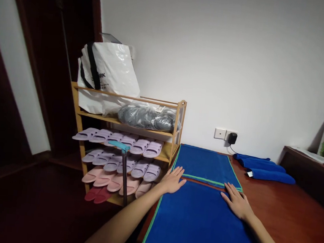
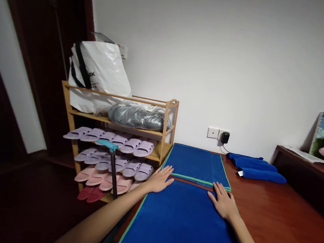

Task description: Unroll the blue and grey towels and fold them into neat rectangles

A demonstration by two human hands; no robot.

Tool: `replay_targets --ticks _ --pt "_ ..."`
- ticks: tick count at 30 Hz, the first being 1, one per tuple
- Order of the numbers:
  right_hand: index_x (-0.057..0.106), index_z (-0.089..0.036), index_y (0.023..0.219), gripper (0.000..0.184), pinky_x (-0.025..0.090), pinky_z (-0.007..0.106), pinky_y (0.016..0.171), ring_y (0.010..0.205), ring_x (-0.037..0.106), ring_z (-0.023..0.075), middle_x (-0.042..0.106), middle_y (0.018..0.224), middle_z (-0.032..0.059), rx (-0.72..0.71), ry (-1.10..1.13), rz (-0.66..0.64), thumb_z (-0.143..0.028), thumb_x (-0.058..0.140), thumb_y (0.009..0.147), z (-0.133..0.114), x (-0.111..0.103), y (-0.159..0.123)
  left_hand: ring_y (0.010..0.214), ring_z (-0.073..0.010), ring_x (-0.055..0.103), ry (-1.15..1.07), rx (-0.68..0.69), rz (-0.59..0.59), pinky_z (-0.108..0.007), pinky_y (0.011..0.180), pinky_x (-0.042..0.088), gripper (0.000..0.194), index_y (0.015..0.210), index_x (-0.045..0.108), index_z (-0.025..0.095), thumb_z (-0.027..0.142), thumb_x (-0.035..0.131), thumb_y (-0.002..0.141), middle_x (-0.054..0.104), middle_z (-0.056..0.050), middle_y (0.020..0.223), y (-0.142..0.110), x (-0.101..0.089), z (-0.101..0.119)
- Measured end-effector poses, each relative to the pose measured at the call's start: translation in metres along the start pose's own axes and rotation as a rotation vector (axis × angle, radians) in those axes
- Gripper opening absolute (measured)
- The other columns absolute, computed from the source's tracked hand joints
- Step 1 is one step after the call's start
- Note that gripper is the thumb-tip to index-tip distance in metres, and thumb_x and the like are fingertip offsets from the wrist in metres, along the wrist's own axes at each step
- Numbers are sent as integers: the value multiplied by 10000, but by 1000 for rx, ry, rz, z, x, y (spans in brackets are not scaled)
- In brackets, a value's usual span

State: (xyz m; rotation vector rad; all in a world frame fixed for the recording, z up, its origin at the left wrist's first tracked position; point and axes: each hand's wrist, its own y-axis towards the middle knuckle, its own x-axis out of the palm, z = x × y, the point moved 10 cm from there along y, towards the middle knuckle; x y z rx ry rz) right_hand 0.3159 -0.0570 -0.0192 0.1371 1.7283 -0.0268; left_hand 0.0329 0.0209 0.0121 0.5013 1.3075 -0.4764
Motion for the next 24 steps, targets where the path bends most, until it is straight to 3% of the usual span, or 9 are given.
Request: replay_targets --ticks 7,12,19,24 --pt "233 -257 1462 769 164 448 1141 1417 130 169 208 1523 -17 0 -3 14 -710 155 846 -3 -2 -37 1422 -218 101 2 11 4 -451 1135 82 675 1479 232 150 566 163 952 171 -75 1543 -30 0 16" --pt "256 -261 1455 757 200 453 1133 1409 170 187 240 1514 -4 0 1 74 -707 189 847 -9 -7 -82 1418 -237 116 8 20 11 -472 1132 106 665 1475 248 144 557 181 959 177 -85 1539 -67 -5 33" --pt "198 -305 1467 740 194 447 1137 1413 154 185 187 1527 -29 27 12 65 -704 221 844 -15 -6 -131 1422 -228 80 20 73 16 -473 1131 118 623 1486 205 213 559 205 968 132 -54 1549 -114 -13 48" --pt "101 -334 1481 733 285 455 1082 1388 233 225 232 1524 3 46 67 186 -660 292 853 -11 -13 -151 1419 -224 108 -24 151 -17 -446 1139 125 587 1493 172 231 499 265 980 132 -39 1551 -136 -18 54"
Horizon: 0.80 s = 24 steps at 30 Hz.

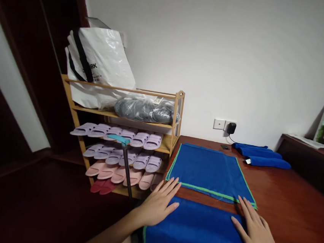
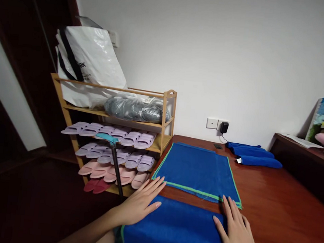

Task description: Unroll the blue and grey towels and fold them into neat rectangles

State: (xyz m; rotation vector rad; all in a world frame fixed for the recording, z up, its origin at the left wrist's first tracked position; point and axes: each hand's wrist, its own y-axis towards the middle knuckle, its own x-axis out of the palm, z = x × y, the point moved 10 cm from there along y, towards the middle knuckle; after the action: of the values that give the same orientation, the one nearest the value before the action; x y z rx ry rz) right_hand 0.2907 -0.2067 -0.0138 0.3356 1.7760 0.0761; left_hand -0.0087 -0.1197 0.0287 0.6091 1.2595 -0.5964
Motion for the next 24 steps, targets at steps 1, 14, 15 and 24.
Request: replay_targets --ticks 1,14,15,24 --pt "104 -340 1480 735 310 459 1060 1362 283 242 286 1501 22 6 7 31 -655 311 849 1 -3 -3 1417 -227 127 -21 7 -6 -446 1140 130 588 1493 176 229 496 278 978 152 -43 1549 -4 0 0" --pt "602 -270 992 562 369 500 952 1076 526 300 629 1073 79 50 142 -100 -741 443 730 56 -1 5 892 -186 501 -359 -121 76 -296 821 405 99 913 548 210 259 546 827 522 -3 901 -20 -21 -40" --pt "619 -275 1010 586 359 506 981 1143 498 321 616 1145 85 54 155 -129 -749 459 706 63 0 5 846 -172 493 -399 -131 42 -274 784 402 83 861 531 205 256 561 801 496 13 856 -18 -18 -46" --pt "585 -254 1197 663 454 315 960 1111 570 251 627 1196 75 81 350 -271 -700 503 713 89 -12 -4 633 -122 420 -750 -165 7 -214 579 316 157 746 492 188 301 596 713 441 61 661 -8 -21 -58"
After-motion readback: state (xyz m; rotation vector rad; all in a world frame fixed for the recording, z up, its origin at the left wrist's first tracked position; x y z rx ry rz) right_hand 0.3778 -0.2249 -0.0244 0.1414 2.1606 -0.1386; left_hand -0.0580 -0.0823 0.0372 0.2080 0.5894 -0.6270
